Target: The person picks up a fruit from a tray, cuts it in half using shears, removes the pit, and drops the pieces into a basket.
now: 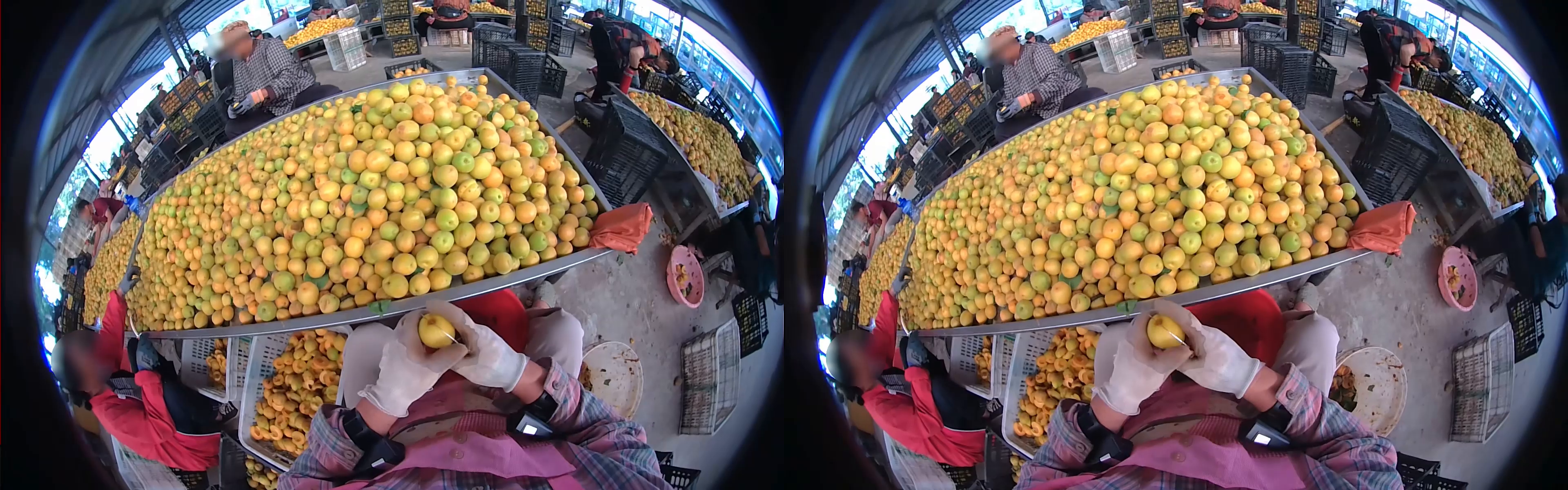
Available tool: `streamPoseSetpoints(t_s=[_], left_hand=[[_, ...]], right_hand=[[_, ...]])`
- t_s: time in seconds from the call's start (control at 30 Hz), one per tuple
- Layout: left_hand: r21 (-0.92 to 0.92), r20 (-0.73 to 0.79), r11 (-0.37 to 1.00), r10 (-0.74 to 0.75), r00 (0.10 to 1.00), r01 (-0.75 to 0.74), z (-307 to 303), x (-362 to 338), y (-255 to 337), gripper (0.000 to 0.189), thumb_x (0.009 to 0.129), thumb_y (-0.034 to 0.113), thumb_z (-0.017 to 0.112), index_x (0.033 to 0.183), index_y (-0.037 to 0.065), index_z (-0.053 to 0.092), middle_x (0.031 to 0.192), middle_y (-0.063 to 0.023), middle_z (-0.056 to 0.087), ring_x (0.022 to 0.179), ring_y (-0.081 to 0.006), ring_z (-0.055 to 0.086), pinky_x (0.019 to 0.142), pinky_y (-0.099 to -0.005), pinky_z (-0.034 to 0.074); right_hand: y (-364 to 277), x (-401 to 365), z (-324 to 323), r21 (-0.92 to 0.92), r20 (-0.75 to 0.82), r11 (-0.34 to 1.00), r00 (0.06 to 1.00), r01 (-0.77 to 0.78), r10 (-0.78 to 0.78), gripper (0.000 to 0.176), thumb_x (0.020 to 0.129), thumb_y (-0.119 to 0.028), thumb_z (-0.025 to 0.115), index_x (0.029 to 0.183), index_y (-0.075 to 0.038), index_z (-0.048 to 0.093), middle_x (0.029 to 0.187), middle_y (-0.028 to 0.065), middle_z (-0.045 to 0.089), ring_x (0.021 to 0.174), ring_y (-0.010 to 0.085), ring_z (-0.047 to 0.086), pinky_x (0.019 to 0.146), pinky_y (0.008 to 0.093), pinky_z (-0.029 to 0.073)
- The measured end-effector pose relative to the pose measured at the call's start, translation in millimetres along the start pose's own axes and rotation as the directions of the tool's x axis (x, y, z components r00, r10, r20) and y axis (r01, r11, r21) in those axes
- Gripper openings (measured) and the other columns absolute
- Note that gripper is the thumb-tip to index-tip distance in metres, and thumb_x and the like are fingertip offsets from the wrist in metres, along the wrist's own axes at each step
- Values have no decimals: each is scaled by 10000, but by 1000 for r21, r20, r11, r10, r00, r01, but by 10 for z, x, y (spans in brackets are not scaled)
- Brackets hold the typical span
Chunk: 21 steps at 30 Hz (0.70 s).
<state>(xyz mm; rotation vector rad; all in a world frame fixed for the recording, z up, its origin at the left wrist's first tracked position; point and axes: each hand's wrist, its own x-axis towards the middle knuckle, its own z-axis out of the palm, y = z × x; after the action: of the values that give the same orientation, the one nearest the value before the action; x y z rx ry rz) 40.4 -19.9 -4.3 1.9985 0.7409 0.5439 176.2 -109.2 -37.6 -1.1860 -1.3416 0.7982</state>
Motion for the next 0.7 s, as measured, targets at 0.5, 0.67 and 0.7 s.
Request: streamPoseSetpoints(t_s=[0.5,0.67,0.7], left_hand=[[-110,130,991,94,987,-80,-65,-42,-112,414,779,259,746,1052,-11,592,945,-211,638,844,-377,649,706,-407,528],[-292,246,955,28,969,46,-98,-61,-205,402,806,227,721,1101,-5,575,957,-140,635,867,-246,642,759,-344,514],[-400,269,911,13,963,99,-94,-69,-227,394,816,214,712,1113,-2,570,961,-114,631,871,-196,627,776,-322,507]], right_hand=[[-398,45,-150,78,226,918,903,-390,365,609,803,-61,710,1325,-162,413,1076,38,575,634,94,579,512,242,483],[-153,-5,-84,-48,146,996,985,-82,88,601,791,-107,760,1304,-118,448,1153,88,587,1035,206,608,907,319,494],[-151,-6,-77,-48,150,995,984,-85,91,601,791,-107,760,1304,-118,448,1153,88,587,1035,206,608,907,319,494]])
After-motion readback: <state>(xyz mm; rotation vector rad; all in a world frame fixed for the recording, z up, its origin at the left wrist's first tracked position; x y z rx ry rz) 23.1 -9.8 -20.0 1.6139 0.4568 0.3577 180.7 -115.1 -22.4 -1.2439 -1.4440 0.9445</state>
